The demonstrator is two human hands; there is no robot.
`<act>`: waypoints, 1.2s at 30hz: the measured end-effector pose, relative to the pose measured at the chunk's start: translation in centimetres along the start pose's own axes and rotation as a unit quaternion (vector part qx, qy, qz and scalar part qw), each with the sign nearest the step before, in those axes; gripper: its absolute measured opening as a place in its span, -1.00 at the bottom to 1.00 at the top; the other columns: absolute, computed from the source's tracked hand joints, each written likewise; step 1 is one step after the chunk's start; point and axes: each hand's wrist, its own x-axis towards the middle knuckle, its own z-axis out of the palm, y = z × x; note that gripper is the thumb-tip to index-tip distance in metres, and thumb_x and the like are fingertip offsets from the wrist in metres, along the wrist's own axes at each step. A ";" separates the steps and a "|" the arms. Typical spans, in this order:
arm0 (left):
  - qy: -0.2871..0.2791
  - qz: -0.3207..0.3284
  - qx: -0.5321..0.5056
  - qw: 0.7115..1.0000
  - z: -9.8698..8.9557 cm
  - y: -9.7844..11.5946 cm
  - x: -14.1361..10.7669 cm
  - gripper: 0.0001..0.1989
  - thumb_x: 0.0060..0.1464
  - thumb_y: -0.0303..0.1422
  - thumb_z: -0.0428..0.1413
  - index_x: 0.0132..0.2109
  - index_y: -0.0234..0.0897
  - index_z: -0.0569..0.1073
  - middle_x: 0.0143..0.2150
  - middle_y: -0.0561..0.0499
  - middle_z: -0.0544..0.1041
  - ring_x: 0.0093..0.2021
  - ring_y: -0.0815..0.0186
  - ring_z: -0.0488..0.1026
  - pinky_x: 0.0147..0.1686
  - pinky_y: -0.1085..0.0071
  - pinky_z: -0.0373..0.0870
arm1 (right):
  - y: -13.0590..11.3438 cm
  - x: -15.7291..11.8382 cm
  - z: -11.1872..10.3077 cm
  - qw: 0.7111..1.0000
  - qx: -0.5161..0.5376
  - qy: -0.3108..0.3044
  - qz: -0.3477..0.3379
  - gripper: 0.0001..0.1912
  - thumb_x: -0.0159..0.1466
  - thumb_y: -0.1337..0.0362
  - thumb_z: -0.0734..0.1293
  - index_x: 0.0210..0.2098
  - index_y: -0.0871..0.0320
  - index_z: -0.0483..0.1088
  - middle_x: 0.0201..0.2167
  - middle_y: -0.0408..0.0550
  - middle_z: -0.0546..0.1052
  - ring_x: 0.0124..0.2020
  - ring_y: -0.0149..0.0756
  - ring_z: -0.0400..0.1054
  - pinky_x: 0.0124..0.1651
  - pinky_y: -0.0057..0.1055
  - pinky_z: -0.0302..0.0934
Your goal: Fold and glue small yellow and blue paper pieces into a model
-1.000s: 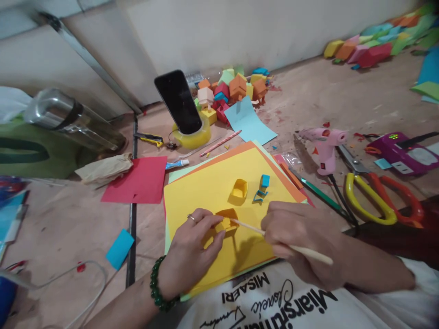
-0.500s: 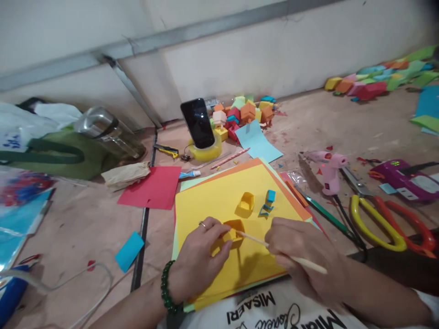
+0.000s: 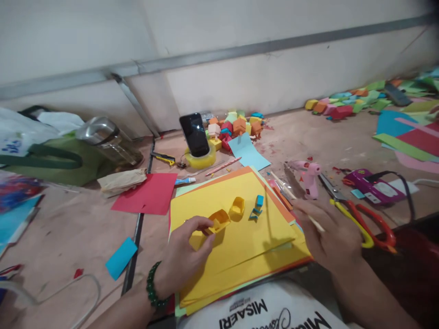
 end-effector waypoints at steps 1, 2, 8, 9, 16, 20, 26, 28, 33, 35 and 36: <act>0.020 -0.028 -0.033 0.999 -0.2 -0.3 0.0 -0.93 0.01 -0.43 0.14 -0.28 -0.24 0.46 -0.36 0.01 0.53 -0.34 0.33 0.48 -0.29 0.48 0.38 | -0.3 0.9 0.0 1.000 -0.025 -0.008 -0.008 -0.66 0.31 0.40 0.18 0.05 0.08 0.32 -0.22 0.04 0.51 -0.18 -0.17 0.42 -0.17 -0.29 0.33; 0.040 -0.050 -0.066 0.996 -0.3 -0.5 0.1 -0.93 0.00 -0.41 0.15 -0.29 -0.25 0.46 -0.35 0.01 0.52 -0.31 0.33 0.47 -0.27 0.48 0.38 | -0.5 1.6 0.0 0.999 -0.048 -0.025 -0.006 -0.63 0.30 0.41 0.16 0.08 0.09 0.30 -0.21 0.04 0.51 -0.19 -0.16 0.42 -0.21 -0.29 0.34; 0.124 -0.055 -0.178 0.975 -0.9 -0.4 0.4 -0.88 -0.05 -0.35 0.23 -0.42 -0.26 0.43 -0.41 0.03 0.47 -0.32 0.32 0.42 -0.28 0.47 0.34 | -3.0 3.7 -1.2 0.997 0.070 0.034 0.008 -0.67 0.33 0.35 0.17 0.06 0.07 0.31 -0.18 0.04 0.52 -0.15 -0.17 0.43 -0.16 -0.30 0.36; 0.128 -0.044 -0.185 0.973 -0.9 0.0 0.5 -0.87 -0.06 -0.35 0.24 -0.44 -0.26 0.43 -0.41 0.03 0.47 -0.32 0.31 0.41 -0.27 0.46 0.33 | -4.0 4.2 -1.5 0.990 0.137 0.024 0.002 -0.74 0.34 0.32 0.18 -0.01 0.02 0.36 -0.24 -0.02 0.54 -0.21 -0.23 0.45 -0.20 -0.37 0.37; -0.026 -0.092 -0.353 0.931 0.5 3.8 2.2 -0.81 -0.09 -0.31 0.30 -0.34 -0.27 0.48 -0.30 -0.04 0.54 -0.23 0.24 0.46 -0.18 0.36 0.37 | -8.2 7.5 0.3 0.829 0.525 -0.152 0.116 -0.41 0.23 -0.11 0.28 0.14 0.07 0.29 0.01 0.07 0.47 0.01 -0.16 0.37 0.03 -0.21 0.31; -0.111 -0.132 -0.416 0.893 2.2 5.3 3.0 -0.59 -0.15 -0.29 0.33 -0.09 -0.24 0.51 -0.13 -0.09 0.57 -0.05 0.14 0.45 -0.07 0.30 0.38 | -7.9 7.7 1.5 0.770 0.610 -0.110 0.153 -0.40 0.17 -0.09 0.35 0.09 0.07 0.31 0.00 0.04 0.46 0.05 -0.17 0.34 0.09 -0.20 0.25; -0.126 -0.164 -0.459 0.864 3.6 4.9 3.1 -0.59 -0.25 -0.23 0.37 -0.18 -0.23 0.56 -0.29 -0.03 0.59 -0.13 0.11 0.50 -0.05 0.21 0.38 | -7.9 7.2 1.4 0.814 0.553 -0.084 0.159 -0.65 0.17 0.09 0.40 -0.11 0.11 0.38 -0.09 0.01 0.49 -0.03 -0.22 0.37 0.05 -0.25 0.26; -0.126 -0.171 -0.477 0.853 3.8 4.4 3.0 -0.59 -0.26 -0.24 0.38 -0.19 -0.22 0.56 -0.31 -0.02 0.59 -0.19 0.14 0.51 -0.07 0.20 0.38 | -8.0 7.1 1.4 0.823 0.541 -0.089 0.149 -0.77 0.20 0.15 0.38 -0.21 0.11 0.36 -0.08 0.01 0.49 -0.04 -0.23 0.38 0.01 -0.28 0.28; -0.105 -0.182 -0.468 0.859 3.5 4.5 3.3 -0.62 -0.31 -0.21 0.40 -0.28 -0.25 0.57 -0.30 -0.06 0.60 -0.20 0.11 0.51 -0.09 0.18 0.37 | -8.4 7.1 2.2 0.872 0.476 -0.032 0.110 -0.89 0.22 0.21 0.34 -0.34 0.11 0.35 -0.16 0.01 0.51 -0.10 -0.23 0.40 -0.03 -0.27 0.30; -0.077 -0.176 -0.460 0.867 3.2 4.7 3.6 -0.63 -0.34 -0.21 0.39 -0.32 -0.26 0.56 -0.28 -0.08 0.60 -0.17 0.08 0.49 -0.11 0.19 0.37 | -8.4 7.1 2.5 0.874 0.472 -0.010 0.113 -0.91 0.24 0.23 0.33 -0.28 0.09 0.36 -0.11 0.01 0.50 -0.02 -0.22 0.37 0.05 -0.23 0.25; -0.065 -0.175 -0.460 0.868 3.0 4.8 3.8 -0.64 -0.35 -0.22 0.39 -0.32 -0.26 0.56 -0.26 -0.08 0.60 -0.15 0.08 0.48 -0.12 0.20 0.37 | -8.4 7.0 2.5 0.867 0.483 -0.006 0.123 -0.88 0.25 0.23 0.33 -0.22 0.08 0.36 -0.09 0.01 0.50 0.01 -0.22 0.35 0.08 -0.23 0.23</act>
